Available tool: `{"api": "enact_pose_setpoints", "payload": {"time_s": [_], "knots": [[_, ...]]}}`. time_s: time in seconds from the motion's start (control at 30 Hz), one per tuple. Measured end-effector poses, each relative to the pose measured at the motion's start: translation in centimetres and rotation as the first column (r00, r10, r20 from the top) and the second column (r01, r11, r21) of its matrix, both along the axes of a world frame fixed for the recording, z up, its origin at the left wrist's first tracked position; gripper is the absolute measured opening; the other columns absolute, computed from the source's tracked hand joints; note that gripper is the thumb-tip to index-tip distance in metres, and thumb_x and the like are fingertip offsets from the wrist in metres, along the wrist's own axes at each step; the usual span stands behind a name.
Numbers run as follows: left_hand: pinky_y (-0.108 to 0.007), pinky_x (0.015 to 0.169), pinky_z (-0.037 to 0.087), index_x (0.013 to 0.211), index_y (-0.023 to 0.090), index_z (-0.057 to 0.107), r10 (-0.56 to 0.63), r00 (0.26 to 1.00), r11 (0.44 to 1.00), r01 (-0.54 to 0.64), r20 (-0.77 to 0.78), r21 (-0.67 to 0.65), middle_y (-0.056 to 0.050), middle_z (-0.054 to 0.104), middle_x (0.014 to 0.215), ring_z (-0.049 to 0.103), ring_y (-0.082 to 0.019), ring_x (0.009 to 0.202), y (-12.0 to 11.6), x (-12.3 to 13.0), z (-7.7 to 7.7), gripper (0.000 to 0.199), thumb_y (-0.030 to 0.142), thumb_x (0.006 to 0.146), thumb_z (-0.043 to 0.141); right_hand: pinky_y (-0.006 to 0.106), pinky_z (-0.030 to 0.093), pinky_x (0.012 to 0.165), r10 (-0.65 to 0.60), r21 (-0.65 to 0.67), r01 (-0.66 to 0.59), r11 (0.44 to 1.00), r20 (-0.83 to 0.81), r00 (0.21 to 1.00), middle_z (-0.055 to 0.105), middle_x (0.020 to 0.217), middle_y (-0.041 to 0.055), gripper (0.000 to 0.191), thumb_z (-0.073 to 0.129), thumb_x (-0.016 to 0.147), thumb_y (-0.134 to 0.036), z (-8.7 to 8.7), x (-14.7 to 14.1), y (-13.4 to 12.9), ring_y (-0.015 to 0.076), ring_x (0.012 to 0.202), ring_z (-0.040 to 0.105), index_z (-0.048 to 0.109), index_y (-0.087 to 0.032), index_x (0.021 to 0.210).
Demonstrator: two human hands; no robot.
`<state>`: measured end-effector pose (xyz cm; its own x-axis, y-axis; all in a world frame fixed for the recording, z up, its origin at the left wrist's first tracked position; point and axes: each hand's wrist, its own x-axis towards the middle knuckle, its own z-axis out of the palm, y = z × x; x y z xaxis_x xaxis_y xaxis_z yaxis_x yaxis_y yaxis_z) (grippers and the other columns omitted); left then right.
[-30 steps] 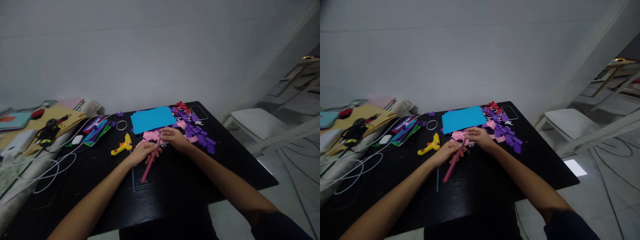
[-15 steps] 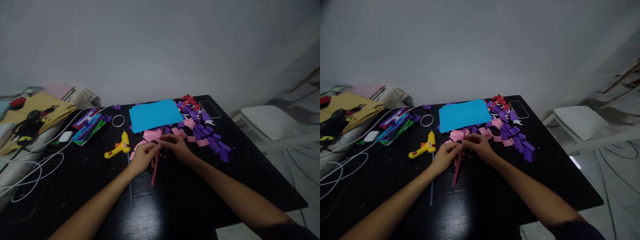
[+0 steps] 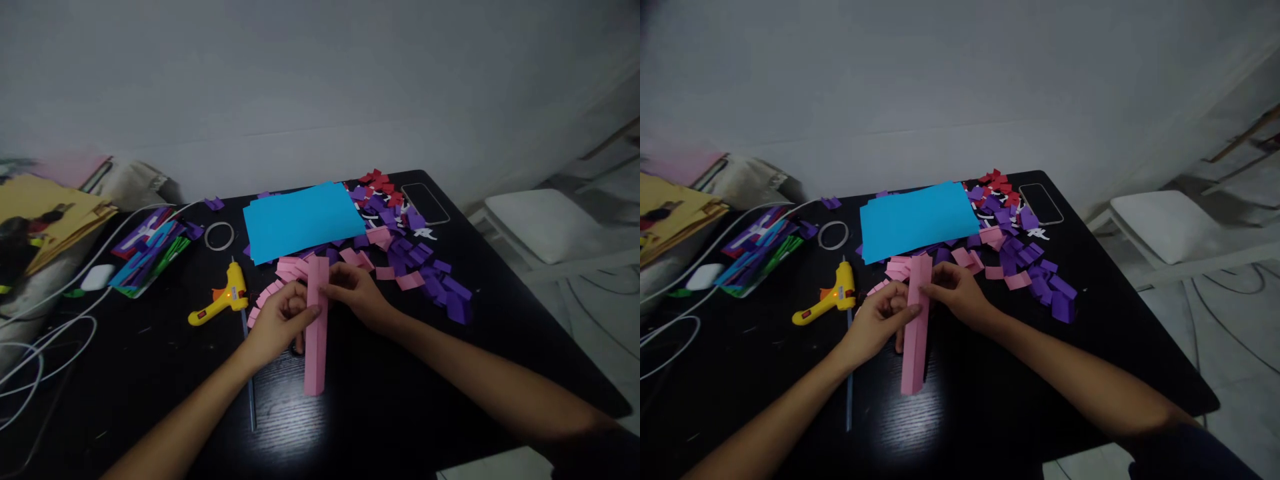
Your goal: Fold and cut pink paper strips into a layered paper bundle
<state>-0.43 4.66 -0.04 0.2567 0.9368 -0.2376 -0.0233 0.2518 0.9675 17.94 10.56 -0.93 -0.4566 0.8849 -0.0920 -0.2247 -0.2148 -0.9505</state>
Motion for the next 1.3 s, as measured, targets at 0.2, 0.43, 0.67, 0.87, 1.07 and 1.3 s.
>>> {"api": "enact_pose_setpoints", "payload": {"time_s": [0.2,0.43,0.67,0.87,1.07,1.3], "knots": [[-0.020,0.037,0.050,0.093,0.019,0.058,0.084,0.996,0.996,-0.084,0.027,-0.018,0.003,0.071,0.067,0.061,-0.011,0.038,0.0,0.3,0.1,0.036,0.049,0.085,0.076,0.026,0.057,0.062,0.104,-0.007,-0.104,0.995,-0.046,0.994,0.067,0.085,0.0002,0.036,0.088,0.077,-0.041,-0.3,0.0,-1.1,0.0140,0.071,0.065,0.065,-0.019,0.093],[-0.020,0.043,0.051,0.091,0.021,0.056,0.184,0.983,0.982,-0.184,0.008,0.038,0.006,0.068,0.060,0.062,-0.011,0.041,0.0,0.4,-0.1,0.032,0.047,0.089,0.074,0.022,0.056,0.055,0.161,-0.068,-0.162,0.984,-0.016,0.987,0.065,0.082,-0.0009,0.038,0.087,0.077,-0.036,-1.1,0.3,-2.0,0.0125,0.068,0.064,0.063,-0.020,0.101],[-0.026,0.060,0.056,0.131,0.026,0.046,0.359,0.933,0.927,-0.356,-0.009,0.117,0.005,0.070,0.071,0.069,-0.015,0.061,-0.5,0.7,-0.6,0.052,0.037,0.089,0.074,0.021,0.048,0.059,0.111,0.046,-0.114,0.992,0.070,0.991,0.066,0.081,-0.0041,0.051,0.089,0.074,-0.028,-0.8,0.2,-2.2,0.0109,0.067,0.064,0.055,-0.024,0.113],[-0.027,0.067,0.055,0.146,0.033,0.039,0.378,0.925,0.894,-0.358,-0.025,0.270,0.004,0.066,0.078,0.066,-0.015,0.070,-0.4,0.4,0.4,0.065,0.027,0.091,0.073,0.023,0.051,0.061,0.119,-0.022,-0.120,0.993,-0.027,0.993,0.068,0.083,-0.0029,0.045,0.087,0.076,-0.028,-1.2,0.2,-2.0,0.0121,0.070,0.066,0.052,-0.023,0.105],[-0.023,0.060,0.049,0.113,0.023,0.074,0.349,0.923,0.905,-0.286,-0.163,0.315,0.002,0.065,0.074,0.059,-0.013,0.065,-0.1,-0.5,1.7,0.022,0.032,0.092,0.072,0.024,0.052,0.064,0.172,0.031,-0.174,0.984,0.052,0.984,0.069,0.083,-0.0014,0.041,0.090,0.073,-0.030,-1.1,0.5,-2.0,0.0134,0.073,0.068,0.059,-0.021,0.098],[-0.033,0.086,0.061,0.140,0.027,0.061,0.231,0.973,0.944,-0.223,-0.004,0.242,-0.006,0.075,0.107,0.072,-0.020,0.095,-0.2,-0.8,1.7,0.061,0.023,0.083,0.082,0.025,0.052,0.064,0.294,0.168,-0.313,0.935,0.128,0.947,0.072,0.079,-0.0001,0.023,0.084,0.078,-0.034,-0.9,0.5,-2.3,0.0138,0.069,0.066,0.070,-0.019,0.088]]}}
